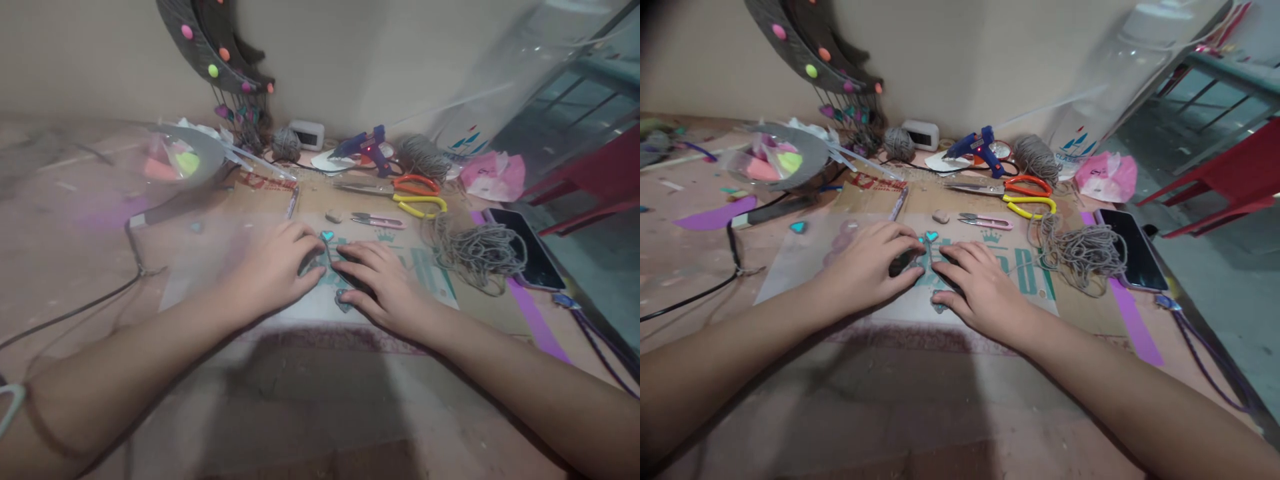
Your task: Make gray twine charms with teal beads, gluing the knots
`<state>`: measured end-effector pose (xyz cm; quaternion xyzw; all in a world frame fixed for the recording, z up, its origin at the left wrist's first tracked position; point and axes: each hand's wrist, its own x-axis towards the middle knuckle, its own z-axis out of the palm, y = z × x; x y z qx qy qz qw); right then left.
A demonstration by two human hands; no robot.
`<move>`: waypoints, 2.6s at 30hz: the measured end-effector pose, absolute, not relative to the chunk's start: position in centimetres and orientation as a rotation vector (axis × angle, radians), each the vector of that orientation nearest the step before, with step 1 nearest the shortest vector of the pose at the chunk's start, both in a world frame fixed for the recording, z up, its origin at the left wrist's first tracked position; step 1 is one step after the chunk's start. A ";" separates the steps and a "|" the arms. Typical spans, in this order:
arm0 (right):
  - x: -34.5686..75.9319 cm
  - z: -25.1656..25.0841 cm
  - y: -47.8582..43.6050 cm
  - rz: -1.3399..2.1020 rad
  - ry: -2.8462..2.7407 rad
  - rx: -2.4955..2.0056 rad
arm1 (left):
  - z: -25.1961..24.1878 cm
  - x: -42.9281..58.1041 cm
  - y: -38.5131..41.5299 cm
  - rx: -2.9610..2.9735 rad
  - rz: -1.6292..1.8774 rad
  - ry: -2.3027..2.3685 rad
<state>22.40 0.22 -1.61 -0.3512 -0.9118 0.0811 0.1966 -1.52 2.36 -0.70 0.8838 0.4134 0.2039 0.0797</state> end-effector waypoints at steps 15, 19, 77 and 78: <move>22.3 -1.4 0.6 0.264 -2.561 -1.010 | -0.1 -1.1 6.5 3.042 0.530 0.609; 22.2 -1.7 0.4 0.286 -2.555 -1.004 | 0.1 -0.9 6.5 3.152 0.424 0.522; 23.4 -0.7 4.3 0.196 -2.421 -0.925 | -0.3 0.5 4.8 1.311 0.728 0.787; 23.4 -0.7 4.3 0.194 -2.422 -0.930 | -0.3 0.5 4.8 1.304 0.730 0.780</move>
